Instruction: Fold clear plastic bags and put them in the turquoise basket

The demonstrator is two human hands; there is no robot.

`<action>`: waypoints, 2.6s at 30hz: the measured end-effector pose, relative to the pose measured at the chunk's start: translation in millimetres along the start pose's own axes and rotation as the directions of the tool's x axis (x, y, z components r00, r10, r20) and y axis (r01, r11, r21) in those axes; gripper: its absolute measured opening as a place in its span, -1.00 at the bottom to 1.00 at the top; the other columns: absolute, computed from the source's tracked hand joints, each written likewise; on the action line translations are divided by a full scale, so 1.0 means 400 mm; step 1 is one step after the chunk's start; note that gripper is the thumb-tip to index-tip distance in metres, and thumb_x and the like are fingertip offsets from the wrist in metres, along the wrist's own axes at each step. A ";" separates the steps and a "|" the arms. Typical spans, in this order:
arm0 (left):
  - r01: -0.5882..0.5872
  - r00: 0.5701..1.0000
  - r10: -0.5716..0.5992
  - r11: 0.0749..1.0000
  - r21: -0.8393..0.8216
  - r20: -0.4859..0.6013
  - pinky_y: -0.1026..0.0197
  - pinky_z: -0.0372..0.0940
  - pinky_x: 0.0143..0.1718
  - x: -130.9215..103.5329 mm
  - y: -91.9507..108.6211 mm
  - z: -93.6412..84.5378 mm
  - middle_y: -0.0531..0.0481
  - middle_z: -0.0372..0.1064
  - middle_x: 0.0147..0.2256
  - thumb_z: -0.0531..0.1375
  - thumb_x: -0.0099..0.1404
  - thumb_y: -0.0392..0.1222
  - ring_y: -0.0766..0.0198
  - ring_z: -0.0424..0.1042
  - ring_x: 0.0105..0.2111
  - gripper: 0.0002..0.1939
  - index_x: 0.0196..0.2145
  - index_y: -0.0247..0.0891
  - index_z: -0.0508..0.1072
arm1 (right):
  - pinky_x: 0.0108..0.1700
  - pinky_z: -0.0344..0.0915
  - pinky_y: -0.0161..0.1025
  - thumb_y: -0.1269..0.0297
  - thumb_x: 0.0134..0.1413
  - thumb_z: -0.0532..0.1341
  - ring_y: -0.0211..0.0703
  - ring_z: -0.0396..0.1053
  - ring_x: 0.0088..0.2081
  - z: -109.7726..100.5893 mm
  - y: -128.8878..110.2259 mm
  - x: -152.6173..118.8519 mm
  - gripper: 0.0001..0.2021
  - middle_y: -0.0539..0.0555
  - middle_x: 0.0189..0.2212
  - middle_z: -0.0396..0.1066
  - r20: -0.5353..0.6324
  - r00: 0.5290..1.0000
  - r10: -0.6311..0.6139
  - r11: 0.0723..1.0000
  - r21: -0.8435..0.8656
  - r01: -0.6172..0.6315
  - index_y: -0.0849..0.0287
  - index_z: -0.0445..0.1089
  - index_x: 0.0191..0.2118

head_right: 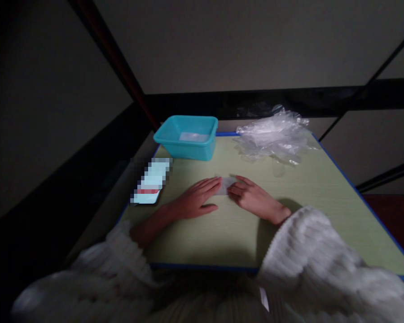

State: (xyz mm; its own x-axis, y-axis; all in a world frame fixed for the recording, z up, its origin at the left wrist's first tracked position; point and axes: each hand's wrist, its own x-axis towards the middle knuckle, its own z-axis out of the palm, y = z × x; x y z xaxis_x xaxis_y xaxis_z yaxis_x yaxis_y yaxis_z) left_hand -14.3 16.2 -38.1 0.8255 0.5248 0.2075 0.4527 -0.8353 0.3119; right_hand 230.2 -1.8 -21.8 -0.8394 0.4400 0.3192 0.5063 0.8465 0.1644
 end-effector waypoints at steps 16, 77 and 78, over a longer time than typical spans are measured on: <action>0.285 0.853 -0.500 0.683 -0.672 -0.147 0.22 0.29 -0.20 0.035 0.037 -0.006 -0.01 0.46 -0.41 0.18 0.12 -0.27 0.25 0.42 -0.32 -0.92 -0.47 -0.32 0.46 | -0.54 0.18 -0.35 0.20 0.02 0.13 -0.27 0.27 -0.56 -0.047 -0.029 0.030 -0.82 -0.04 -0.60 0.34 0.160 0.650 0.743 0.213 0.864 -0.456 0.17 0.31 -0.49; 0.309 0.839 -0.544 0.437 -0.845 0.026 0.43 -0.10 -0.64 0.033 0.035 -0.050 0.16 0.23 -0.69 0.28 0.02 -0.21 0.50 0.00 -0.67 -0.34 0.10 -0.37 0.33 | -0.28 0.41 -0.15 0.25 -0.10 0.31 -0.07 0.45 -0.27 -0.016 -0.047 0.050 -0.64 0.06 -0.26 0.52 0.194 0.606 0.771 0.084 0.913 -0.400 0.14 0.48 -0.09; 0.307 0.841 -0.541 0.442 -0.843 0.023 0.43 -0.10 -0.64 0.033 0.031 -0.050 0.15 0.24 -0.68 0.28 0.01 -0.21 0.50 0.00 -0.67 -0.34 0.11 -0.38 0.33 | -0.28 0.41 -0.15 0.24 -0.10 0.31 -0.07 0.45 -0.27 -0.014 -0.046 0.052 -0.63 0.06 -0.26 0.52 0.195 0.607 0.770 0.078 0.916 -0.393 0.14 0.48 -0.09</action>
State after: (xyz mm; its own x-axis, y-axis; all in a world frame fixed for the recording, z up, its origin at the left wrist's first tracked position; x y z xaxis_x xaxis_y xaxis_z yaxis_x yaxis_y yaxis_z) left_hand -4.3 16.0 -12.8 0.4573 0.8891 -0.0159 0.1697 -0.0698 0.9830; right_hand 204.5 -9.9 -12.9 -0.1580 0.9776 0.1388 0.1880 0.1678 -0.9677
